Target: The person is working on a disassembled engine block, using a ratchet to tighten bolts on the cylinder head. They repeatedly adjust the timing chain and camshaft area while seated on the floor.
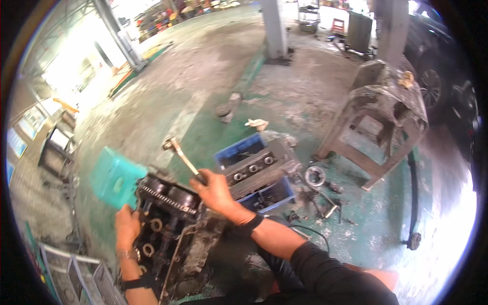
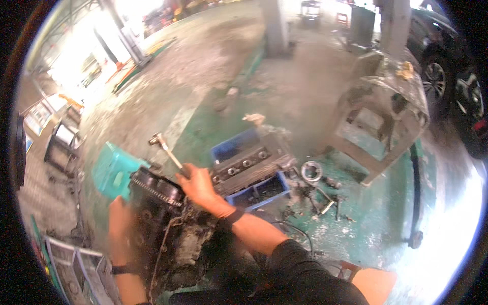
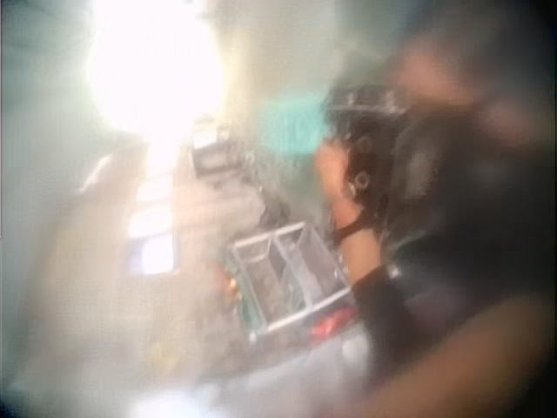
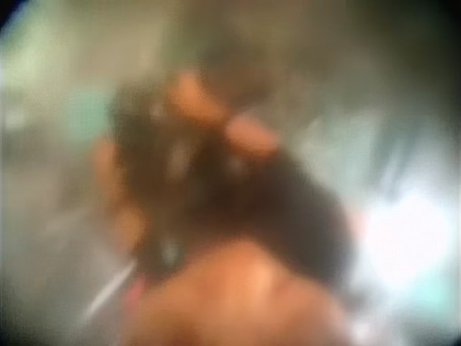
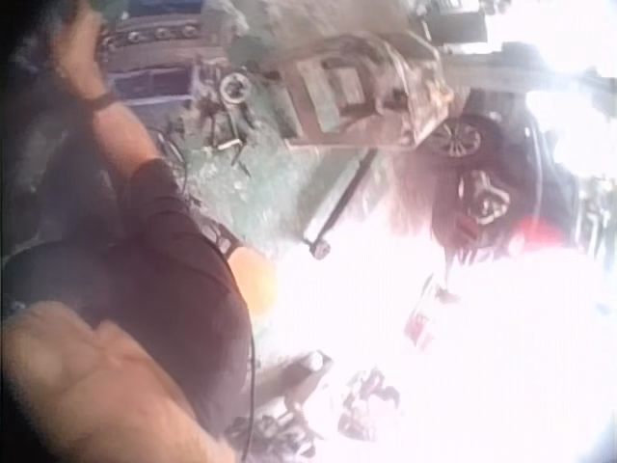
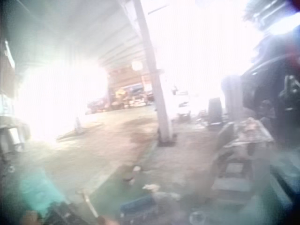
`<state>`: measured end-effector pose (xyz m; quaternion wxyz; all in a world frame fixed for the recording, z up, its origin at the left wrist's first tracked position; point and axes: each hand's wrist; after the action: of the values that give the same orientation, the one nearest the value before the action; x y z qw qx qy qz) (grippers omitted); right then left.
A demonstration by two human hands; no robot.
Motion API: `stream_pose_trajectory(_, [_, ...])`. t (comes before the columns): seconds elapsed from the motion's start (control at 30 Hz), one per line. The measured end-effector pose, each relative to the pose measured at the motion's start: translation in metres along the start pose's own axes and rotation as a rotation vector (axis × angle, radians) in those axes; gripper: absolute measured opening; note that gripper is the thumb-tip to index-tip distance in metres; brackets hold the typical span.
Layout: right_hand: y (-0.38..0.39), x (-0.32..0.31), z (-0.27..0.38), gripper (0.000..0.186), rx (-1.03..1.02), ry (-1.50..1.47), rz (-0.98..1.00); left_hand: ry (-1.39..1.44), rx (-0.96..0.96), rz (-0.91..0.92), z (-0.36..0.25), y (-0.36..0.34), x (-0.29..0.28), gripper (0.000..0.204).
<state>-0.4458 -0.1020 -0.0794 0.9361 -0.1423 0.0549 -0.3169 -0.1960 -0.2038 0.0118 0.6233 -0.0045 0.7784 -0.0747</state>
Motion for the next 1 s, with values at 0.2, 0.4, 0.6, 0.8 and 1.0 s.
stream_pose_trajectory(0.2, [0.001,0.002,-0.008,0.034,-0.078,-0.011,0.004,-0.155,0.032,-0.051,0.010,-0.007,0.006,0.028])
stream_pose_trajectory(0.4, [0.001,0.006,-0.013,0.033,-0.147,-0.042,-0.050,0.103,0.058,0.028,0.003,0.001,-0.004,0.026])
stream_pose_trajectory(0.6, [0.002,0.003,-0.011,0.033,-0.099,-0.064,-0.015,-0.031,0.142,-0.013,0.001,0.003,-0.006,0.023])
stream_pose_trajectory(0.8, [0.000,0.005,-0.013,0.033,-0.156,-0.038,-0.044,-0.093,0.099,-0.084,0.003,0.000,-0.001,0.023])
stream_pose_trajectory(1.0, [0.001,0.006,-0.015,0.033,-0.154,-0.033,-0.048,0.159,0.157,0.024,-0.003,0.012,-0.015,0.015])
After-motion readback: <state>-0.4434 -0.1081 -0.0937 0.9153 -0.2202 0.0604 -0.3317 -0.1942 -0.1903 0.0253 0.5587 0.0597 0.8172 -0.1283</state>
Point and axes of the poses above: each hand's wrist, its own y-axis away from the middle knuckle, its own x-axis out of the palm, z = x × y, and after that the axes turned 11 degrees about -x, right-handed
